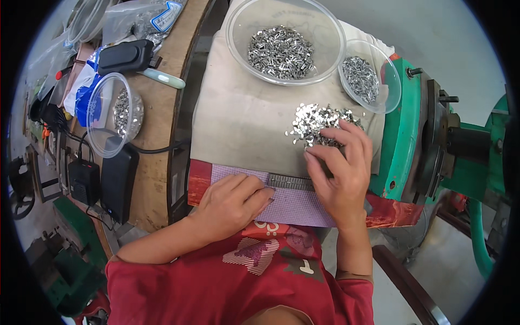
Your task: The person inserts small metal pieces into a slotted metal bar by hand, places the bar into a press machine, presses it, and then removes the bar to continue assembling more metal pieces into it.
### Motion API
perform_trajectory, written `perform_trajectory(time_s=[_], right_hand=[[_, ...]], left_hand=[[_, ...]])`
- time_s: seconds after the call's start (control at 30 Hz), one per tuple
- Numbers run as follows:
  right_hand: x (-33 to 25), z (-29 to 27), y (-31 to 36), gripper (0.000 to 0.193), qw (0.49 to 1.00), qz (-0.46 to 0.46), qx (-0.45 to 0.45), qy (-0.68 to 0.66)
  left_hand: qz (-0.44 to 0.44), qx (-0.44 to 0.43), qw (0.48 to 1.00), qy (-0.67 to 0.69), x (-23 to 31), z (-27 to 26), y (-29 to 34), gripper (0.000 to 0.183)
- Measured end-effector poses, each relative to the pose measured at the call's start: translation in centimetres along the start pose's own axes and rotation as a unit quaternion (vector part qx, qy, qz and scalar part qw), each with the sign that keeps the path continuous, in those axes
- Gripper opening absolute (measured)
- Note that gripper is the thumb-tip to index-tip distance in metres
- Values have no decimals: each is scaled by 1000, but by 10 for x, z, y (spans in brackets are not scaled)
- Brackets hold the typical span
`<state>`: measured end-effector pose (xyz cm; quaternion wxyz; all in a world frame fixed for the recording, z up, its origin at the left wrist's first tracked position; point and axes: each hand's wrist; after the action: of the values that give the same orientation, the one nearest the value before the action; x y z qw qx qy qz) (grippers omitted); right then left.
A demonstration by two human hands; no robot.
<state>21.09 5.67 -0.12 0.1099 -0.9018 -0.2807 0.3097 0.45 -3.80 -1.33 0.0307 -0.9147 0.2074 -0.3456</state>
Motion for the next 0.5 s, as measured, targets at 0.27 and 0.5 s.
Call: perform_trajectory(time_s=[0.27,0.5], right_hand=[[-3,-8,25,20,1000,-21,7,18],[2,0,19,21,998,-7,-17,54]], left_hand=[[14,0,999,-34,3,2,-2,20],[34,-6,997,-65,4,7,-6,21]])
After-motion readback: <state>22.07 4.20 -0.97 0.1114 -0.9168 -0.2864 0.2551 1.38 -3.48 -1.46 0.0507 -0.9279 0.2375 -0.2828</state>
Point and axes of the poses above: each hand's wrist, its own y-axis away from the middle knuckle, its own z-axis out of the palm, x = y × z
